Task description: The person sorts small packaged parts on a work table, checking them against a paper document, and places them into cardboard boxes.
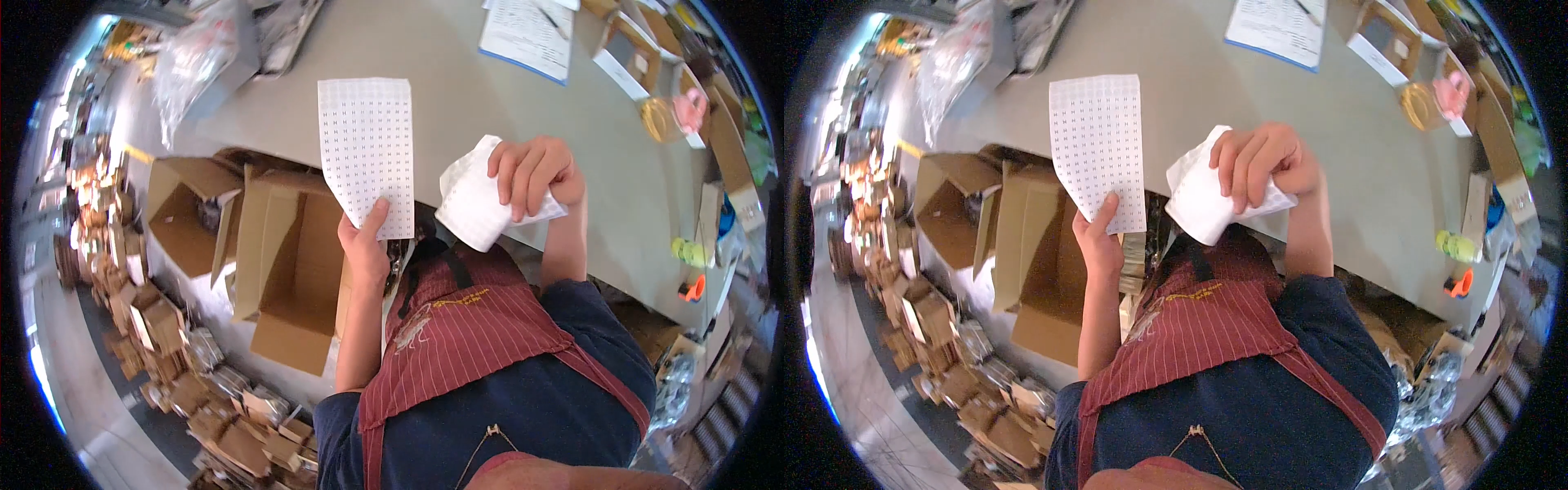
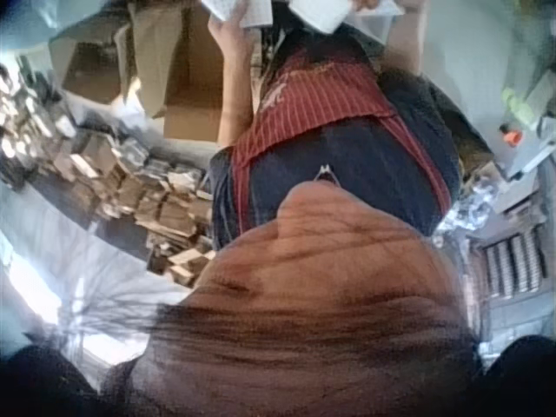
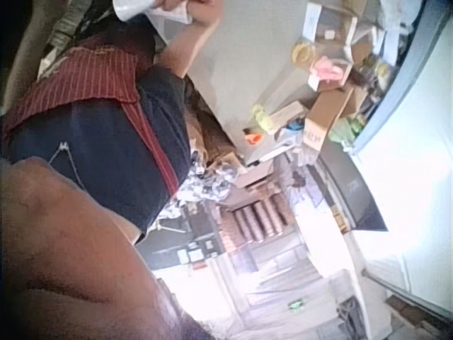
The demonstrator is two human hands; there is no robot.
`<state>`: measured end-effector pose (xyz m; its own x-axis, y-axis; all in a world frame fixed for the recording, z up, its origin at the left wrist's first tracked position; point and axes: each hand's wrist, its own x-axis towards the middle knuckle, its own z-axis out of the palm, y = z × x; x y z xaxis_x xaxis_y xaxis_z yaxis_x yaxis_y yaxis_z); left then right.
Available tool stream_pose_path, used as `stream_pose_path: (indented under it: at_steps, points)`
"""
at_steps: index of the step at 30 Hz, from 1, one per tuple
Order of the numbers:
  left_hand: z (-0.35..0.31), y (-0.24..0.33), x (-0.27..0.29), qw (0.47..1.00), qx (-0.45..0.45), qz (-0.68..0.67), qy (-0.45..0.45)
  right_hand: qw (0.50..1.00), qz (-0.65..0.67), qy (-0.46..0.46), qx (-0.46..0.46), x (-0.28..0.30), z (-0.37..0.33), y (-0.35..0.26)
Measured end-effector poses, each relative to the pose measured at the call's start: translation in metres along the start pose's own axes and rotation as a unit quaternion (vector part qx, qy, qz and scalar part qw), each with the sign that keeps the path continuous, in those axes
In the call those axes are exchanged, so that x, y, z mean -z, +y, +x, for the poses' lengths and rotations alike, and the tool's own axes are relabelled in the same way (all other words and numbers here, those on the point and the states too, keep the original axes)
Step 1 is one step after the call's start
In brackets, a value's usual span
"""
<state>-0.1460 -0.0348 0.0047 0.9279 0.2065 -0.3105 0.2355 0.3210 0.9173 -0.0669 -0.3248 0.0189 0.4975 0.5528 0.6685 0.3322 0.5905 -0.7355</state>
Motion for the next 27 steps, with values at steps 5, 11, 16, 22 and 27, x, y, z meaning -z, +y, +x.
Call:
stream_pose_path:
  at_steps: [5,11,16,22,27]
  points:
    - [-0.042,0.024,0.053,0.975,0.179,-0.131,-0.006,0.993,-0.116,0.007,-0.027,-0.067,0.031,0.01]
    - [-0.106,0.014,0.141,0.987,0.125,-0.099,0.002,0.986,-0.08,-0.123,-0.084,-0.176,0.058,0.045]
    - [-0.187,0.007,0.254,0.993,0.094,-0.003,0.076,0.969,-0.05,-0.216,-0.112,-0.281,0.079,0.092]
    - [-0.309,0.002,0.442,0.891,-0.107,-0.199,0.394,0.855,0.209,0.269,-0.391,-0.434,0.068,0.18]
    - [-0.437,-0.037,0.565,0.793,-0.133,-0.258,0.535,0.819,0.112,0.257,-0.5,-0.469,0.052,0.232]
